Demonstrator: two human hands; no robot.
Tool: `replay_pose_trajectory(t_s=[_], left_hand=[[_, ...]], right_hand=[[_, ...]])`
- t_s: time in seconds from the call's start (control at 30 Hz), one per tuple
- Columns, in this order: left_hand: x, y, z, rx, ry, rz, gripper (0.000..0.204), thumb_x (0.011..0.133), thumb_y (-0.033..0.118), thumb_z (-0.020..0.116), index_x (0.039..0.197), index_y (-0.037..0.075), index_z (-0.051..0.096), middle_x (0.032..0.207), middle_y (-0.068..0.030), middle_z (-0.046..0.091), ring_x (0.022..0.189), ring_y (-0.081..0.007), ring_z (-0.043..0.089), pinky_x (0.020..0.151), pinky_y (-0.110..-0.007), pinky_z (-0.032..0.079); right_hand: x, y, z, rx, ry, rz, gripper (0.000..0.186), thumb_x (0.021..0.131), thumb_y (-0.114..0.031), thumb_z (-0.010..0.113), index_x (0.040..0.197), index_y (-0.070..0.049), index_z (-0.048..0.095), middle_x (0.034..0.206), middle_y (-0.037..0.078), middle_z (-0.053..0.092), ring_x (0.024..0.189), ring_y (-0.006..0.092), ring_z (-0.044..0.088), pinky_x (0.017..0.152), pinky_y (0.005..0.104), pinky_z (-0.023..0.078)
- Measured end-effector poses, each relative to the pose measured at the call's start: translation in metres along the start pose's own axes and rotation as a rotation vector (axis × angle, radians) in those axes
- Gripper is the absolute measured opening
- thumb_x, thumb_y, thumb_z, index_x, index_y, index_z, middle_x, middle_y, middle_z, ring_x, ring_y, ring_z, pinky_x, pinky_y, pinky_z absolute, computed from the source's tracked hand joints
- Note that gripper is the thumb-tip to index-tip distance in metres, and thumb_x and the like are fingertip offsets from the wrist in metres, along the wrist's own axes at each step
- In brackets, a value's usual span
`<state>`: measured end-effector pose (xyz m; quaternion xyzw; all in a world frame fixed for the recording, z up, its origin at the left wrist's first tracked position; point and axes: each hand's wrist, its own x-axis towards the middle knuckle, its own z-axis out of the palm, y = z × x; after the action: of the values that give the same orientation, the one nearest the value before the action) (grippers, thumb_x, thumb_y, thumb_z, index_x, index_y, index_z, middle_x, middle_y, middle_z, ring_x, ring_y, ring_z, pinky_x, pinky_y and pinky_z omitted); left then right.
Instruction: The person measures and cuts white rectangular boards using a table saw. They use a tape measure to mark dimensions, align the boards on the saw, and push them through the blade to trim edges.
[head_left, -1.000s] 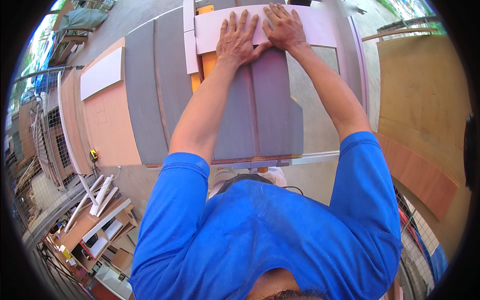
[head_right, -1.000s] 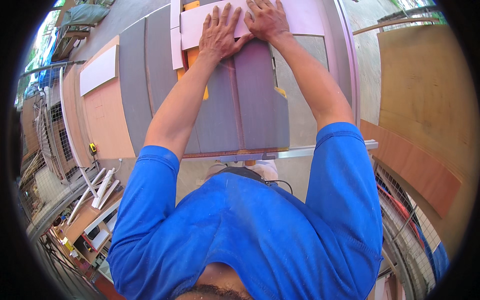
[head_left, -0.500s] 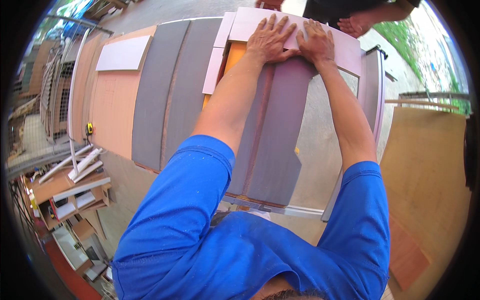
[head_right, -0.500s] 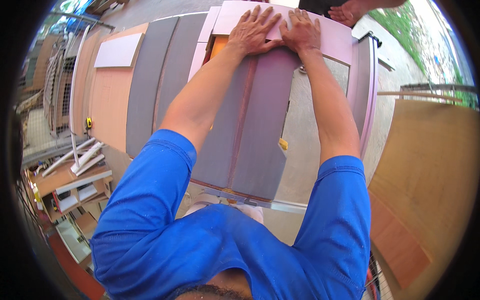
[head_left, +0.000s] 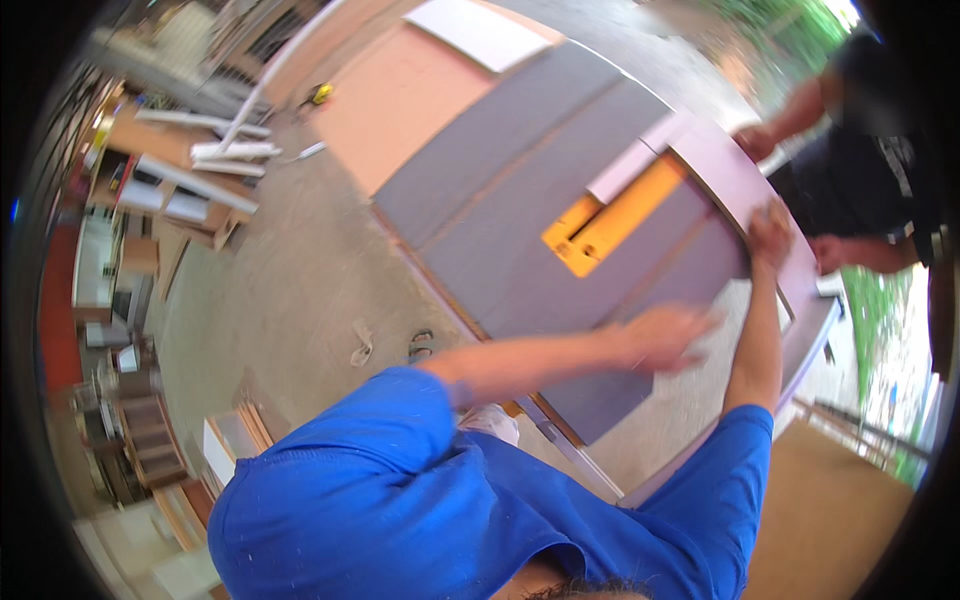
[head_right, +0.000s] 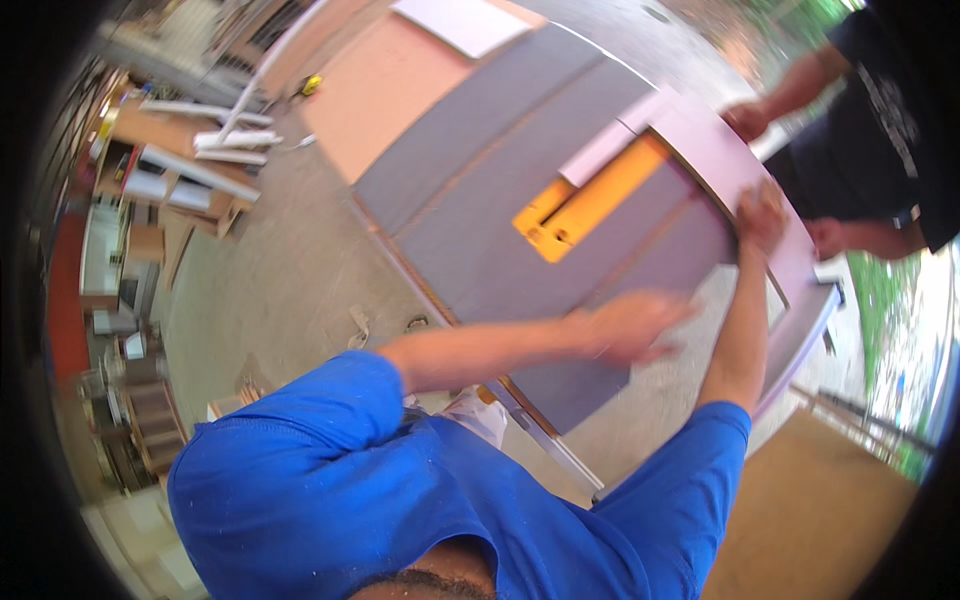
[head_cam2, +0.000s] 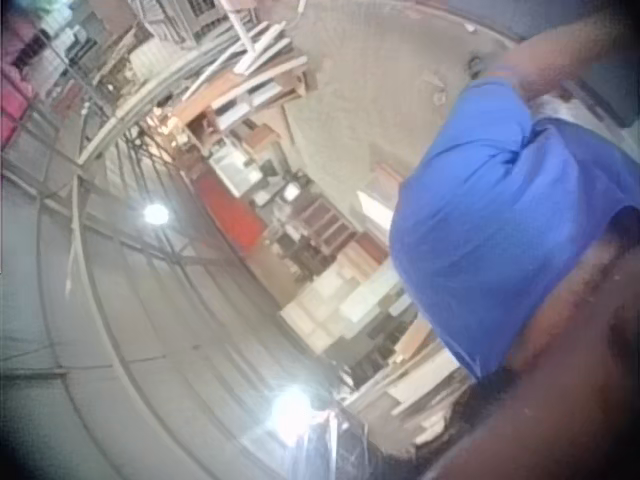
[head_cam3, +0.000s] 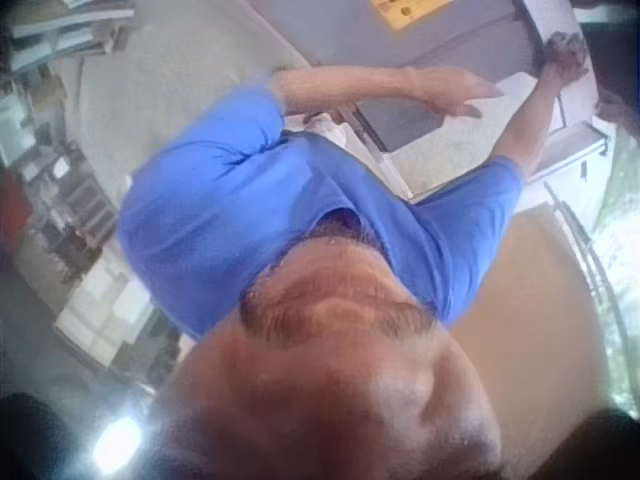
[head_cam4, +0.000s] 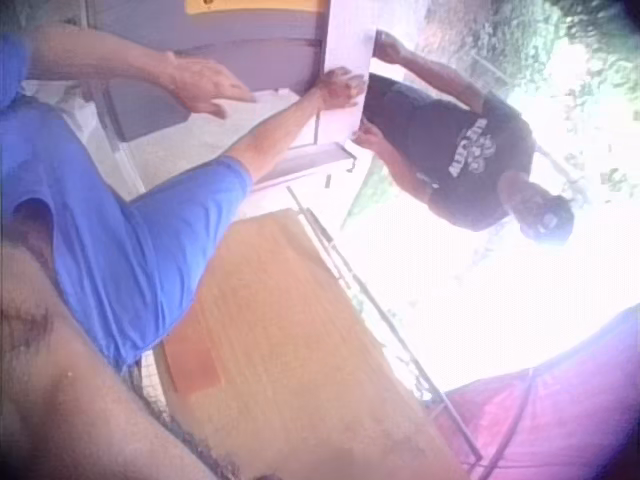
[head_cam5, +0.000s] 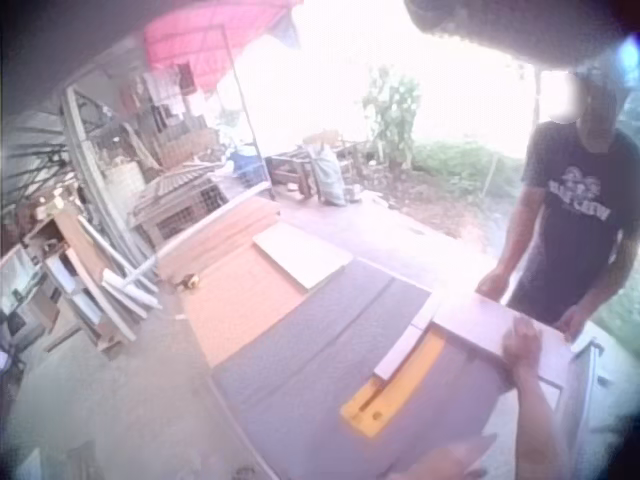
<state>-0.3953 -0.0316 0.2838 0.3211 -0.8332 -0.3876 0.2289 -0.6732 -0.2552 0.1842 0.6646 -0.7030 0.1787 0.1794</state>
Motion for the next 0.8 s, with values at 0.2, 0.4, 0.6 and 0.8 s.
replay_pose_trajectory(t_s=[0.2,0.4,0.6,0.8], left_hand=[[-0.343,-0.033,-0.104,-0.615,-0.577,-0.744,0.039,0.099,0.036,0.054,0.119,0.004,0.066,0.105,-0.0104,0.070,0.090,-0.0172,0.067,0.080,-0.031,0.053],[-0.466,-0.265,-0.108,-1.098,0.443,-1.319,0.026,0.096,0.036,0.055,0.111,0.017,0.065,0.105,-0.0021,0.069,0.092,-0.0158,0.064,0.078,-0.035,0.050],[-0.388,-0.386,-0.132,0.313,0.528,-0.632,0.035,0.095,0.035,0.051,0.117,0.011,0.063,0.119,-0.0127,0.065,0.113,-0.0290,0.061,0.096,-0.043,0.047],[-0.389,-0.390,-0.152,0.006,0.205,-0.571,0.045,0.094,0.030,0.050,0.135,0.012,0.048,0.140,-0.0116,0.049,0.130,-0.0280,0.047,0.110,-0.044,0.036]], right_hand=[[0.002,-0.034,-0.037,-0.024,-0.099,0.083,0.047,0.095,-0.035,0.045,0.132,-0.009,0.058,0.143,0.012,0.052,0.132,0.0242,0.050,0.102,0.0467,0.044],[-0.032,-0.002,0.001,-0.429,0.128,-0.038,0.049,0.097,-0.040,0.043,0.131,-0.007,0.054,0.136,0.016,0.054,0.125,0.0339,0.052,0.093,0.0557,0.048],[-0.179,-0.214,-0.143,0.409,-0.079,0.475,0.059,0.093,-0.035,0.062,0.134,0.006,0.052,0.138,0.025,0.053,0.133,0.0362,0.046,0.112,0.0397,0.034],[-0.318,-0.285,-0.240,0.282,-0.002,0.720,0.046,0.093,-0.024,0.062,0.128,0.005,0.056,0.131,0.023,0.058,0.126,0.0349,0.052,0.108,0.0409,0.039]])
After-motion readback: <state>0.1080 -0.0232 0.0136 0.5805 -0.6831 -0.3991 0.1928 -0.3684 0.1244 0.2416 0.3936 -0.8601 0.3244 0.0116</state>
